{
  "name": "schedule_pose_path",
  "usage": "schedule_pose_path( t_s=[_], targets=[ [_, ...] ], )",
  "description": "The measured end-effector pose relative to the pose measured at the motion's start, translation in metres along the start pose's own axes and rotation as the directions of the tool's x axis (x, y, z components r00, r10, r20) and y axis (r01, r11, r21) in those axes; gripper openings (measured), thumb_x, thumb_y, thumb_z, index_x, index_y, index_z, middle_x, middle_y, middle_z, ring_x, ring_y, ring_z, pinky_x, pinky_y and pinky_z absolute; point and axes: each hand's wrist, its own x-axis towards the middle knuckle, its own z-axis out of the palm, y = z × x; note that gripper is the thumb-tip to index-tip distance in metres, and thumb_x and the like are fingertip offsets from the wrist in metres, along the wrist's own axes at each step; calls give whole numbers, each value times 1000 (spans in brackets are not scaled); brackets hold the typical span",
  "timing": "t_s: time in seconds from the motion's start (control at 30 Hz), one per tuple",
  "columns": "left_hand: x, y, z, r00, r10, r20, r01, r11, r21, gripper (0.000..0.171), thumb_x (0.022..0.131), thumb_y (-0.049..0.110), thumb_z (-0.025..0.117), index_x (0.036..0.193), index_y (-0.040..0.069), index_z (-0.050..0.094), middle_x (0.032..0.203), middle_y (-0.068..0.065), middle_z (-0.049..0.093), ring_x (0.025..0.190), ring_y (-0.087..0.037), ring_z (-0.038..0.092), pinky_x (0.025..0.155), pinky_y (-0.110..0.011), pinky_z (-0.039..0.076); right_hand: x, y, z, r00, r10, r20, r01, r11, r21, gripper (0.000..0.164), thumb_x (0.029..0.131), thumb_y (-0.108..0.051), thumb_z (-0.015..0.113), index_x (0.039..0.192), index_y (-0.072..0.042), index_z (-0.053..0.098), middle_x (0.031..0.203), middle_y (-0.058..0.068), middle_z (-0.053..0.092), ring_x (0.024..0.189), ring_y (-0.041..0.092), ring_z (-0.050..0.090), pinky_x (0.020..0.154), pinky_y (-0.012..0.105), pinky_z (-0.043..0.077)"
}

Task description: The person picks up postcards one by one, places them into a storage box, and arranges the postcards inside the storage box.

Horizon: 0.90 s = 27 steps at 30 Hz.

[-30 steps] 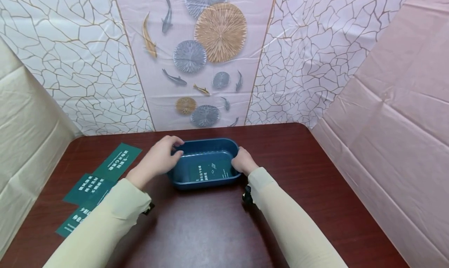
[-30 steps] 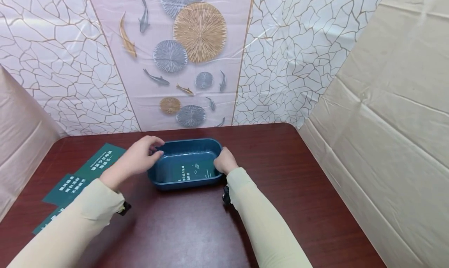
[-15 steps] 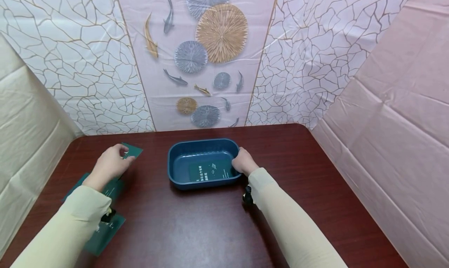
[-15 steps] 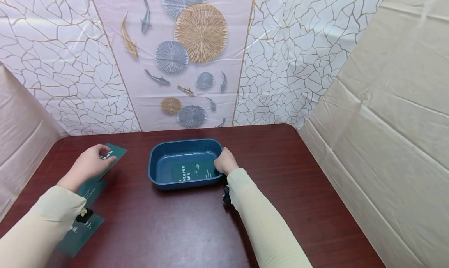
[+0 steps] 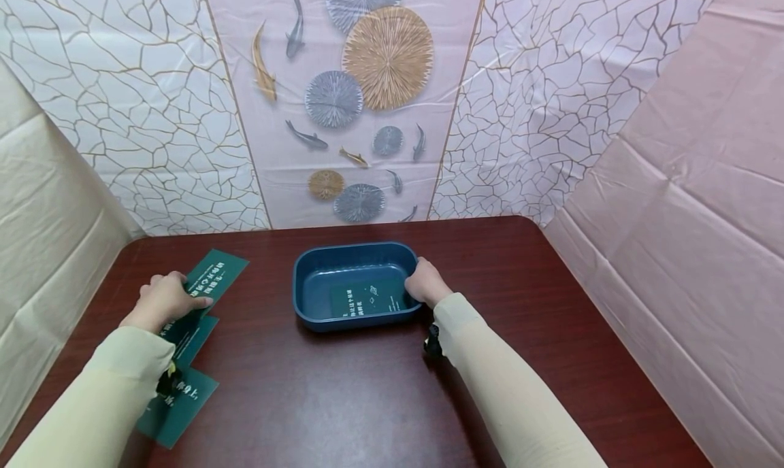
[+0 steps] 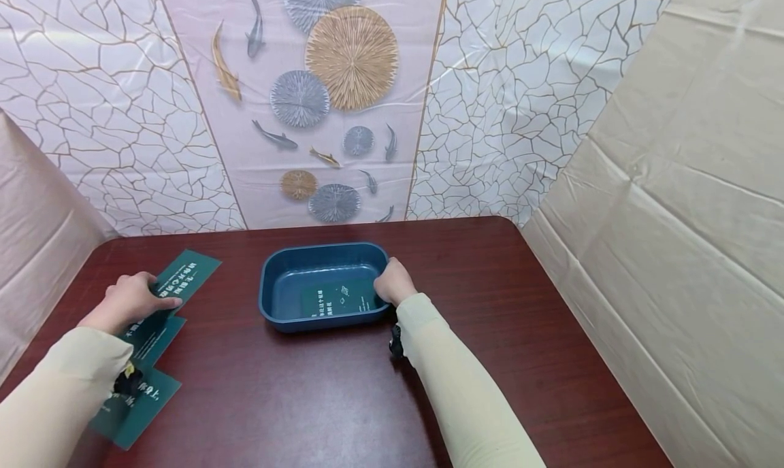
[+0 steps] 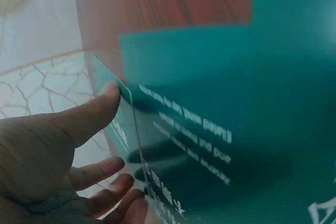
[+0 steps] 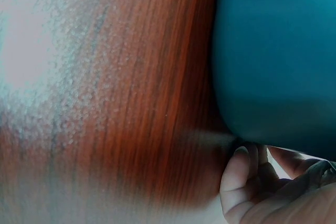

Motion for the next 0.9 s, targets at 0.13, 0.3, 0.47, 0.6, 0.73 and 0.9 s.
schedule_pose_path(
  t_s=[0.13,0.3,0.47,0.6,0.73,0.9],
  targets=[
    [-1,-4,-5,998,-69,6,69,998,9,108,73,56,77,134,-18,28,103,-39,35,99,-55,31,78,-66,29,0,-1,1,1000,-5,6,4,1000,5,63,94,1,47,151,2,19,151,19,31,133,33,36,103,52,36],
    [1,-2,-13,980,-185,76,182,982,48,120,67,61,78,132,-20,19,109,-46,31,105,-63,27,86,-72,24,1,-1,3,1000,-1,9,1,1000,13,62,94,1,48,150,2,21,150,18,33,131,33,38,103,53,37],
    [6,7,-17,945,-309,109,301,950,84,134,64,59,81,141,-20,4,125,-53,18,120,-68,16,98,-73,16,1,-1,4,1000,6,10,-6,1000,16,63,94,1,49,150,1,21,150,18,33,131,33,38,102,53,37],
    [8,10,-18,928,-356,112,346,933,98,136,65,57,81,141,-21,-1,128,-52,15,123,-67,14,101,-71,15,2,-3,2,1000,9,14,-9,1000,15,63,95,0,49,150,1,20,149,17,34,129,33,39,101,52,39],
    [8,11,-15,925,-363,109,353,930,104,132,67,59,79,138,-23,4,123,-50,20,121,-64,19,99,-69,20,2,-3,0,1000,11,11,-12,1000,20,62,95,0,49,151,0,20,149,17,34,128,32,39,101,52,39],
    [8,11,-11,918,-378,122,367,924,105,132,67,60,78,136,-25,5,121,-49,20,120,-63,19,100,-70,19,2,0,0,999,27,17,-27,1000,15,63,96,-1,49,151,0,19,151,17,31,130,33,37,102,53,37]
  ],
)
